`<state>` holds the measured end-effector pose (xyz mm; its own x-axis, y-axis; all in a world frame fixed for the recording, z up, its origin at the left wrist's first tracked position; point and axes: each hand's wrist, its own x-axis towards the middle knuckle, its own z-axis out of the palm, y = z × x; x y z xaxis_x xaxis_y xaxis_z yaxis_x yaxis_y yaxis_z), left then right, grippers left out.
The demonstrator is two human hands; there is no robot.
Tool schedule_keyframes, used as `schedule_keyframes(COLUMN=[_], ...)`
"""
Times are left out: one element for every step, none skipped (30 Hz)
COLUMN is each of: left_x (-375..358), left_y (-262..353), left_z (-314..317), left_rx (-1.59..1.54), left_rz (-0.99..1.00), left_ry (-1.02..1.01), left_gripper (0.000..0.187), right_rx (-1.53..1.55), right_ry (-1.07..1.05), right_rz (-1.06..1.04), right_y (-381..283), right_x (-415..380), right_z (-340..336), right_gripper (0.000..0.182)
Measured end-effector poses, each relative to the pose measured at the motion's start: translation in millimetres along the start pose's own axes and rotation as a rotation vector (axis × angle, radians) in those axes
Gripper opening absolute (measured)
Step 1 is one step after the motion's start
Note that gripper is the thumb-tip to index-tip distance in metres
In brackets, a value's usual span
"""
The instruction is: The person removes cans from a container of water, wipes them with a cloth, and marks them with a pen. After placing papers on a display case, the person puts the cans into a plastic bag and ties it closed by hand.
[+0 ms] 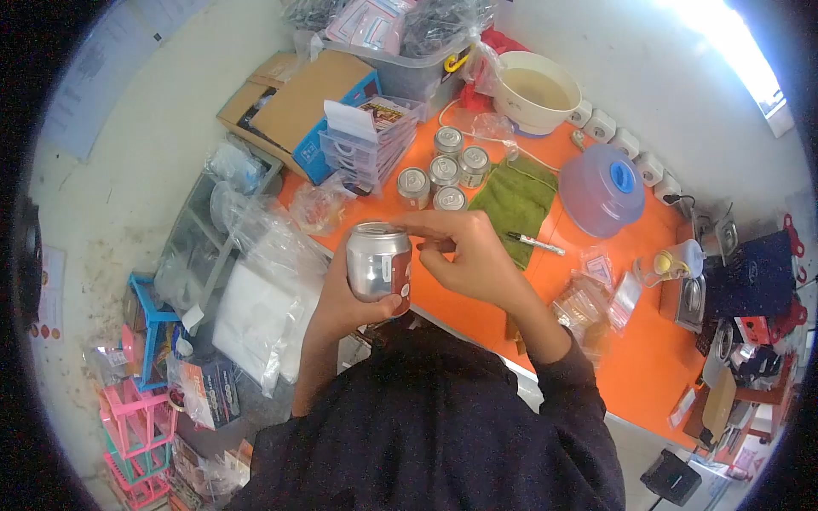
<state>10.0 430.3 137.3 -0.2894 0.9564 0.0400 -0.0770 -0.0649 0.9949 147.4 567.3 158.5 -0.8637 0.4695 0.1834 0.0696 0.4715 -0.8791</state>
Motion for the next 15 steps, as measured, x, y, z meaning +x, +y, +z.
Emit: schedule_keyframes(left_x=[0, 1, 3, 5, 6, 6, 6, 6, 7, 8, 8, 8, 7, 6, 6], left_y=[0, 1, 3, 4, 4, 4, 3, 3, 1, -2, -4, -2, 0, 2, 3], left_z=[2, 3, 6, 10, 13, 14, 15, 16, 15, 14, 13, 14, 16, 17, 18], left_rx=[-0.018, -0.034, -0.030, -0.091, -0.152, -0.150, -0.150, -0.151, -0.149, -0.046, 0.057, 0.058, 0.131, 0.204, 0.204], left_rz=[-0.002, -0.003, -0.003, 0.051, 0.104, 0.100, 0.115, 0.129, 0.127, 0.207, 0.288, 0.288, 0.306, 0.325, 0.325], left_ry=[0.037, 0.070, 0.069, 0.134, 0.199, 0.194, 0.241, 0.287, 0.282, 0.335, 0.390, 0.389, 0.416, 0.444, 0.443], left_gripper=[0.077, 0.078, 0.078, 0.081, 0.084, 0.084, 0.087, 0.090, 0.090, 0.090, 0.091, 0.091, 0.092, 0.092, 0.092], right_rx=[0.093, 0.142, 0.188, 0.035, -0.041, -0.118, -0.111, -0.104, -0.104, -0.143, -0.181, -0.181, -0.195, -0.210, -0.211], right_ry=[0.141, 0.216, 0.290, 0.374, 0.417, 0.463, 0.443, 0.423, 0.428, 0.445, 0.459, 0.460, 0.479, 0.497, 0.498], right_rz=[-0.045, -0.067, -0.091, -0.155, -0.185, -0.212, -0.205, -0.199, -0.196, -0.214, -0.233, -0.233, -0.239, -0.246, -0.246], right_y=[-10, -18, -27, -34, -35, -37, -35, -33, -33, -34, -34, -33, -31, -31, -31], right_x=[-2, -3, -5, -6, -7, -9, -10, -12, -13, -13, -13, -12, -12, -11, -12], right_z=[8, 14, 20, 24, 27, 29, 31, 33, 36, 38, 40, 42, 43, 44, 45], right_gripper=[0.034, 0.032, 0.030, 0.029, 0.028, 0.028, 0.028, 0.028, 0.028, 0.026, 0.023, 0.023, 0.021, 0.018, 0.018])
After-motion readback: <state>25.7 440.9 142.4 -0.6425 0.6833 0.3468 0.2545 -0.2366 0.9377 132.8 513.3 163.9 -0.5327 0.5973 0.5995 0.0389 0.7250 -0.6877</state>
